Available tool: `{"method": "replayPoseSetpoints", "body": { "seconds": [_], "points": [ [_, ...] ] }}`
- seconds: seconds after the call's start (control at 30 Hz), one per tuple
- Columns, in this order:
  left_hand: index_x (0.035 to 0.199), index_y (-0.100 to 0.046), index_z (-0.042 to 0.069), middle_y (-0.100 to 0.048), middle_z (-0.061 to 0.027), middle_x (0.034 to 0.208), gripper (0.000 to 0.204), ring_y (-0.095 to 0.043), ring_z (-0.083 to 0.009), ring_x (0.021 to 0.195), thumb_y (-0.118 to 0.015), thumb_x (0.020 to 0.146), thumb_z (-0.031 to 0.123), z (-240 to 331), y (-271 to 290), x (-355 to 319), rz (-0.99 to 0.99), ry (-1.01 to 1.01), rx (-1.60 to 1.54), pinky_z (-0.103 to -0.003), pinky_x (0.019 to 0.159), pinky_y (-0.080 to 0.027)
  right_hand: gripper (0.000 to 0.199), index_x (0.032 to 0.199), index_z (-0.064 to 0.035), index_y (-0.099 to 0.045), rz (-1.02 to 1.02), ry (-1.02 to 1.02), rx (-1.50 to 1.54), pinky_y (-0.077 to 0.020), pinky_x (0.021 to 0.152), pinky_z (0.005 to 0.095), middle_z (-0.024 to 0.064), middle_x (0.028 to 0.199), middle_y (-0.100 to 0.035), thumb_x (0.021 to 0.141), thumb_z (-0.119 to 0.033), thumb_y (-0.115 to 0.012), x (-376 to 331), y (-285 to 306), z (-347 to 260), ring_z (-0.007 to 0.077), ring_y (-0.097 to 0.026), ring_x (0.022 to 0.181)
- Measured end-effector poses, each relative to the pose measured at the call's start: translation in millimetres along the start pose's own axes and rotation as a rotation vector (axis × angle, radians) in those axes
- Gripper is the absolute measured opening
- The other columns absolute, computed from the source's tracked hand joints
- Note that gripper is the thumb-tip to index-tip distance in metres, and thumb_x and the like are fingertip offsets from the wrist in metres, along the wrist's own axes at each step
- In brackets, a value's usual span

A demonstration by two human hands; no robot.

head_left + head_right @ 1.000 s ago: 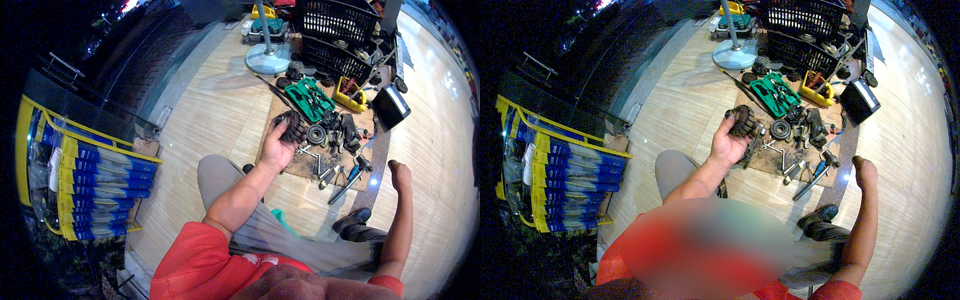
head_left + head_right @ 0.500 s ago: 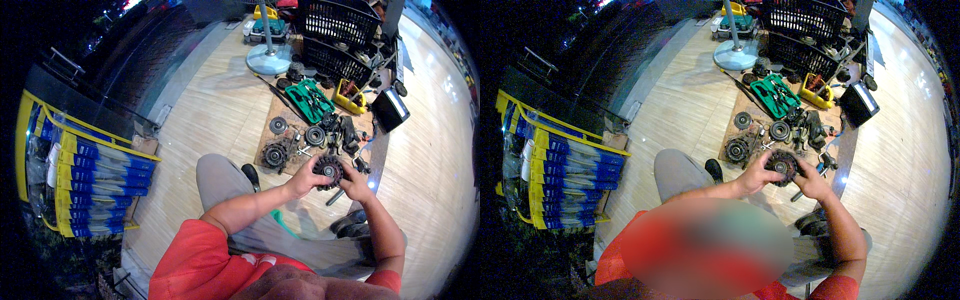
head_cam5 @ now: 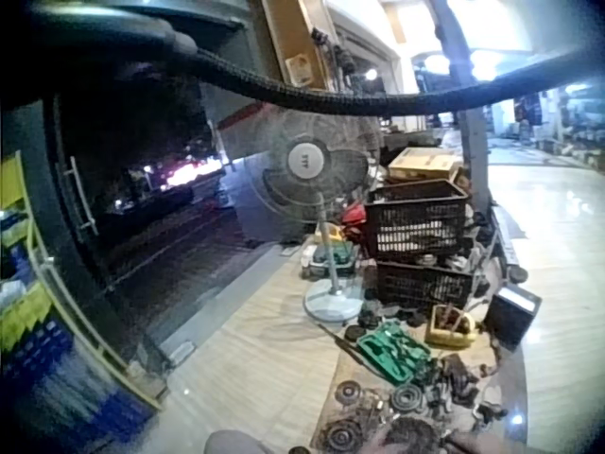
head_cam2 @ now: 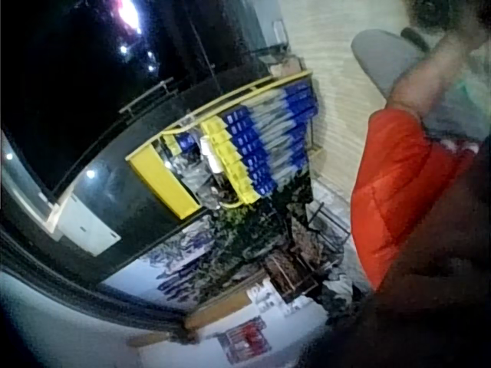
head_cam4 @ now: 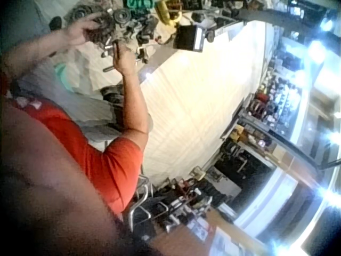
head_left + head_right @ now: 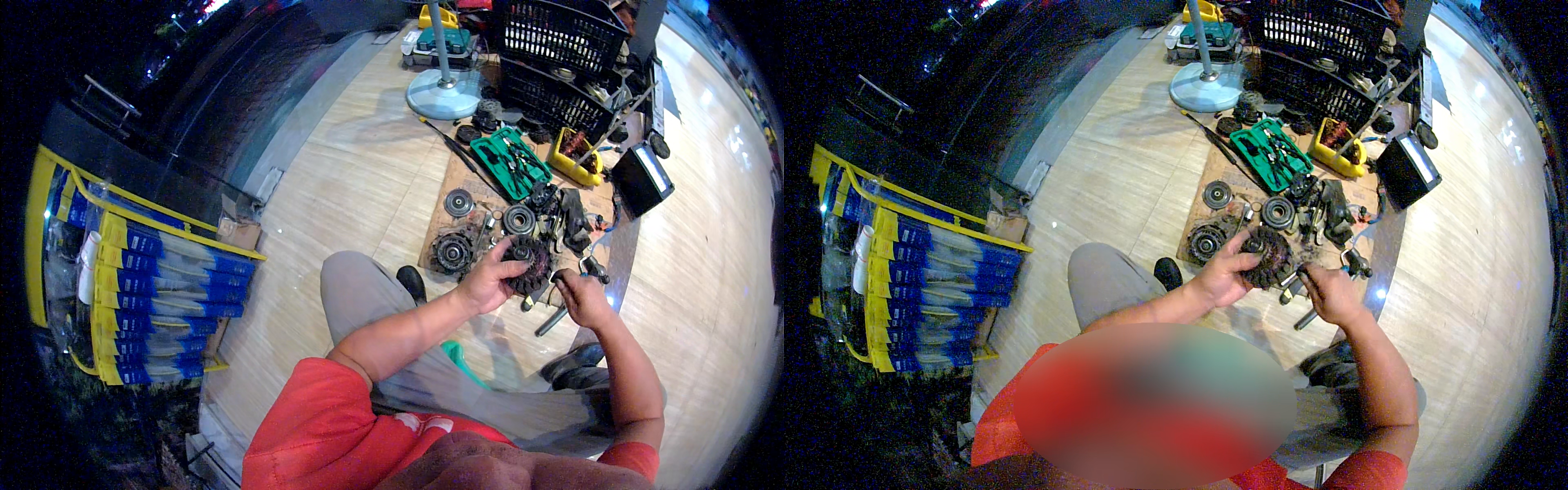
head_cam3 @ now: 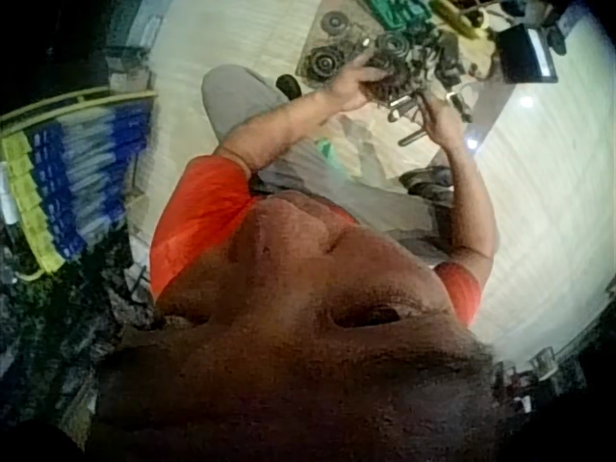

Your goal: The person assembles internal mechanical components by placing a bearing onto a gear shaft and inserting several small metal rods into the assembly by hand.

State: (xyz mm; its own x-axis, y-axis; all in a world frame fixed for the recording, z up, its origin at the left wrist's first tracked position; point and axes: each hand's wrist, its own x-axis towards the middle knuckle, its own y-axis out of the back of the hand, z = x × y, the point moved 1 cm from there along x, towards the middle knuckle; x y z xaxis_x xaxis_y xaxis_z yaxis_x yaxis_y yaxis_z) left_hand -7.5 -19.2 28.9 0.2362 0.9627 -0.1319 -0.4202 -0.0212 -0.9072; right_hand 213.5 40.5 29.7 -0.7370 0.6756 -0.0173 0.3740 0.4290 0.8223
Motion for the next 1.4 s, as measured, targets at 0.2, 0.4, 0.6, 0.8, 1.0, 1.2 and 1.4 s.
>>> {"method": "replayPoseSetpoints", "body": {
  "seconds": [0.2,0.4,0.6,0.8,1.0,1.2,1.4],
  "points": [
    [0.133,-0.039,0.005,-0.060,-0.0105,0.115,0.054,-0.062,-0.0219,0.104,-0.062,0.085,-0.002,-2.8,4.6,5.5,-0.006,0.003,0.035,-0.036,0.090,-0.053,0.017,0.091,-0.0031,-0.052,-0.006,-0.035,-0.143,-0.0460,0.064,0.0506,0.0233,0.076,-0.060,0.090,-0.020,-0.056,4.5,13.0,3.1,0.0433,-0.059,0.074],
    [0.134,-0.038,0.002,-0.060,-0.0129,0.118,0.063,-0.061,-0.0226,0.107,-0.069,0.079,-0.001,-4.6,12.3,4.1,-0.037,0.047,0.315,-0.035,0.092,-0.051,0.030,0.115,0.0004,-0.053,0.046,-0.096,0.287,-0.0501,0.068,0.0379,0.0178,0.081,-0.064,0.088,-0.011,-0.060,-1.6,6.4,-10.9,0.0290,-0.064,0.075],
    [0.136,-0.038,-0.002,-0.059,-0.0090,0.116,0.074,-0.060,-0.0160,0.103,-0.075,0.073,0.001,-5.5,1.7,2.0,-0.042,0.107,0.640,-0.030,0.090,-0.050,0.030,0.116,0.0026,-0.056,0.064,-0.154,0.619,-0.0489,0.067,0.0283,0.0062,0.081,-0.063,0.086,-0.004,-0.061,-3.3,-1.3,-3.9,0.0130,-0.059,0.072],
    [0.133,-0.041,-0.003,-0.060,-0.0086,0.116,0.072,-0.060,-0.0146,0.102,-0.077,0.072,0.004,-10.6,5.9,6.5,0.049,0.054,0.786,-0.030,0.090,-0.049,0.023,0.107,0.0025,-0.062,0.038,-0.223,0.443,-0.0465,0.061,0.0305,0.0071,0.071,-0.061,0.086,-0.007,-0.062,-4.0,27.0,-23.0,0.0137,-0.057,0.067],
    [0.131,-0.040,0.005,-0.062,-0.0093,0.110,0.056,-0.063,-0.0211,0.099,-0.065,0.082,-0.001,-5.0,10.8,13.8,0.208,-0.152,0.371,-0.038,0.083,-0.055,0.013,0.092,-0.0015,-0.064,-0.017,-0.034,0.279,-0.0465,0.061,0.0410,0.0178,0.073,-0.061,0.088,-0.013,-0.061,-13.8,28.3,-26.2,0.0340,-0.059,0.067],
    [0.119,-0.047,0.011,-0.062,-0.0073,0.108,0.033,-0.064,-0.0224,0.096,-0.060,0.088,0.006,21.1,19.2,22.1,0.252,-0.218,0.041,-0.043,0.075,-0.058,0.017,0.101,-0.0024,-0.064,-0.080,-0.072,0.090,-0.0494,0.067,0.0429,0.0215,0.085,-0.064,0.090,-0.013,-0.057,-16.2,5.2,-24.1,0.0392,-0.063,0.077],
    [0.118,-0.050,0.009,-0.063,-0.0084,0.107,0.030,-0.063,-0.0249,0.099,-0.059,0.090,0.009,28.6,12.6,24.2,0.164,-0.300,-0.001,-0.047,0.082,-0.056,0.019,0.103,-0.0060,-0.064,0.002,-0.234,0.027,-0.0491,0.067,0.0475,0.0229,0.085,-0.064,0.091,-0.018,-0.056,-12.2,-10.3,20.7,0.0417,-0.062,0.079]
  ]
}}
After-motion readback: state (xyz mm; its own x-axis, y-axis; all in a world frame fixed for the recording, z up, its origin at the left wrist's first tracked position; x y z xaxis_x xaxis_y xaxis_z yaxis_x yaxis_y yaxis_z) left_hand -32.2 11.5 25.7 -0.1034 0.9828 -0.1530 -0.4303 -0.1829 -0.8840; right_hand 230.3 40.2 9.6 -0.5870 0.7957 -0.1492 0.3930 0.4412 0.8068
